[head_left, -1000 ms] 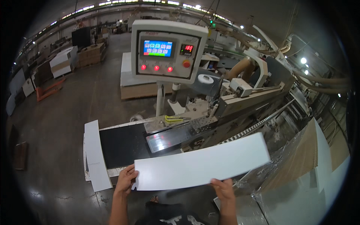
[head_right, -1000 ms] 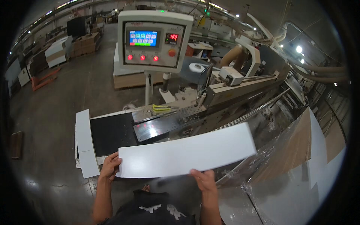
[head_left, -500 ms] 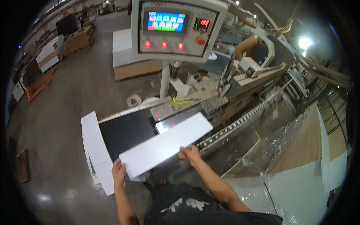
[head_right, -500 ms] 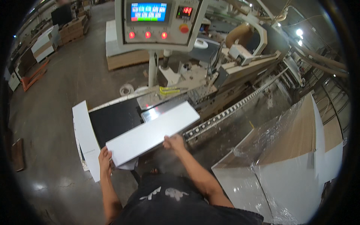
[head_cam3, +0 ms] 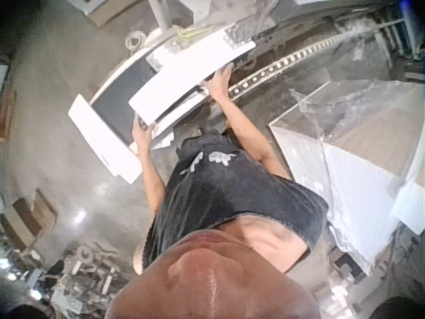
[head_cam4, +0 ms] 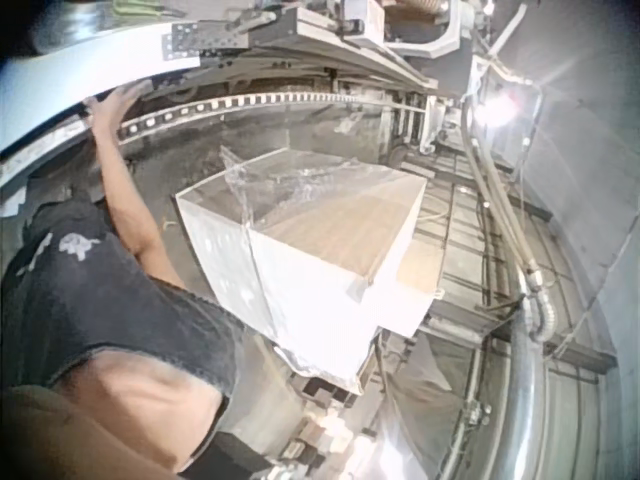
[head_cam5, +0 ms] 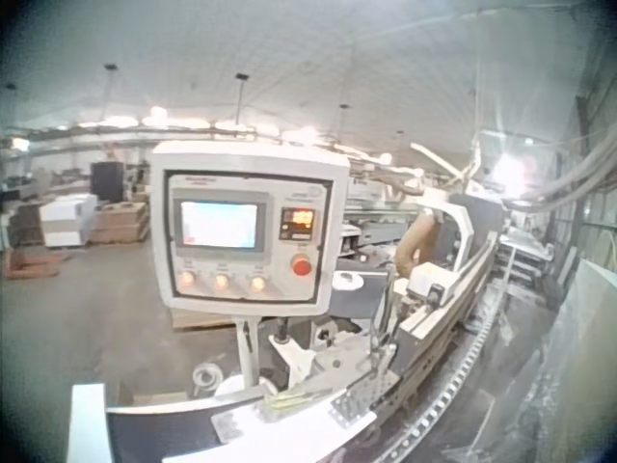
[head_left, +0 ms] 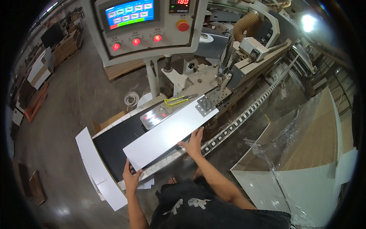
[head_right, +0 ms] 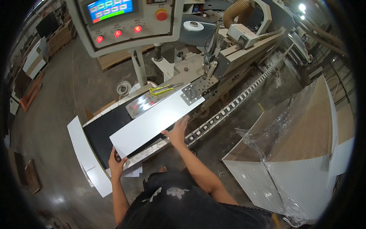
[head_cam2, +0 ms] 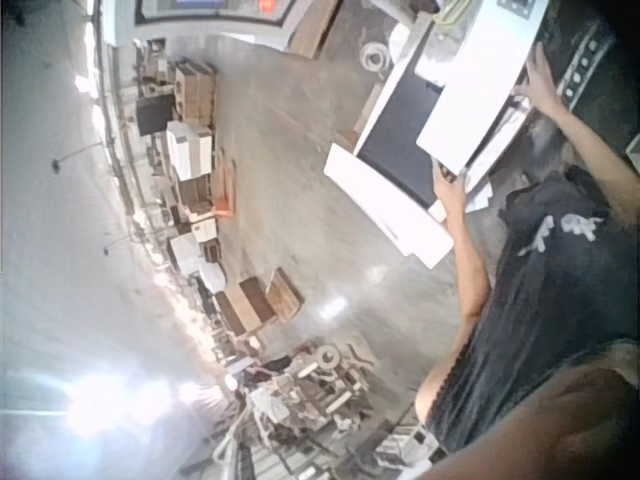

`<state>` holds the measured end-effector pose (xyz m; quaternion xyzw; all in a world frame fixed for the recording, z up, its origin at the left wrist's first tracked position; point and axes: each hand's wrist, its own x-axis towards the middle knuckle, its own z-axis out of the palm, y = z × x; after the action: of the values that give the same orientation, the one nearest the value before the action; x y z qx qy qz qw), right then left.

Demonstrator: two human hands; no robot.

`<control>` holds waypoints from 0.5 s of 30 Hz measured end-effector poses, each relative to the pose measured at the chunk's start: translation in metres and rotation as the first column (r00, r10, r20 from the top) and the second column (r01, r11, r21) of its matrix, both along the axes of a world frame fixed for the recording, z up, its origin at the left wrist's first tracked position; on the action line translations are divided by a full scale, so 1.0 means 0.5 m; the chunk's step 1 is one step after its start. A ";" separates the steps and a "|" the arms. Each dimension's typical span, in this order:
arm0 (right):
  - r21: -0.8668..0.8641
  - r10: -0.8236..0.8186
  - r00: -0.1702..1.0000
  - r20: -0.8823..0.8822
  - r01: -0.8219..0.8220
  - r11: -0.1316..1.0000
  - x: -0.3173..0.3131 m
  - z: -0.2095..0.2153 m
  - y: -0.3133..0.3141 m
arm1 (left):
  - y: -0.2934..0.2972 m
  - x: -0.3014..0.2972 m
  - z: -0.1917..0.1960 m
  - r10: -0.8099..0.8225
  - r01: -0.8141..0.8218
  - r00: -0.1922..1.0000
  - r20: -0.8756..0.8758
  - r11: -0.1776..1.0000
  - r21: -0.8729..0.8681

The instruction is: The person repeatedly picks up white rectangular panels from a conveyor, places them on a stack, and later uses a utility knife to cut plastic wrap from the stack.

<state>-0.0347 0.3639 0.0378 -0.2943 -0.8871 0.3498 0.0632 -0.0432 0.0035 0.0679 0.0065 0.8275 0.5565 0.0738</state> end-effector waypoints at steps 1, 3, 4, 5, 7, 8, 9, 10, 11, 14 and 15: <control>0.056 0.078 0.997 -0.024 -0.076 0.996 0.003 -0.005 0.014 | 0.007 0.001 0.001 0.013 -0.012 1.000 0.022 0.999 -0.046; 0.085 0.135 0.981 -0.138 -0.124 0.989 0.003 -0.015 0.026 | 0.020 0.005 0.013 0.050 -0.050 0.999 -0.008 0.991 -0.123; 0.086 0.151 0.974 -0.169 -0.138 0.987 0.001 -0.022 0.035 | 0.028 0.012 0.012 0.055 -0.057 0.998 -0.026 0.991 -0.117; 0.060 0.135 0.973 -0.190 -0.126 0.990 0.005 -0.020 0.047 | 0.045 0.015 0.009 0.068 -0.066 0.998 0.011 0.990 -0.125; 0.039 0.134 0.971 -0.197 -0.128 0.991 -0.003 -0.015 0.092 | 0.089 0.010 0.001 0.062 -0.068 0.997 -0.044 0.982 -0.174; 0.028 0.127 0.971 -0.202 -0.124 0.992 -0.003 -0.008 0.115 | 0.118 0.003 -0.001 0.032 -0.060 0.991 -0.134 0.975 -0.214; 0.001 0.117 0.972 -0.204 -0.119 0.993 -0.006 -0.002 0.141 | 0.145 -0.001 0.000 -0.004 -0.054 0.975 -0.221 0.966 -0.254; -0.015 0.115 0.977 -0.181 -0.120 0.993 -0.007 0.003 0.165 | 0.170 0.001 0.003 -0.020 -0.048 0.974 -0.225 0.955 -0.294; -0.028 0.113 0.980 -0.166 -0.119 0.993 -0.012 0.007 0.191 | 0.200 -0.001 0.012 -0.038 -0.043 0.971 -0.236 0.943 -0.329; -0.055 0.107 0.981 -0.162 -0.118 0.992 -0.020 0.014 0.263 | 0.271 -0.007 0.020 -0.109 -0.033 0.932 -0.347 0.925 -0.378; -0.060 0.109 0.980 -0.169 -0.120 0.991 -0.022 0.016 0.284 | 0.295 -0.011 0.027 -0.128 -0.023 0.922 -0.364 0.923 -0.384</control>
<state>-0.0458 0.5061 0.0459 -0.2148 -0.8815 0.4070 0.1057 -0.0489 0.1510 0.0812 0.1231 0.9175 0.3708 -0.0741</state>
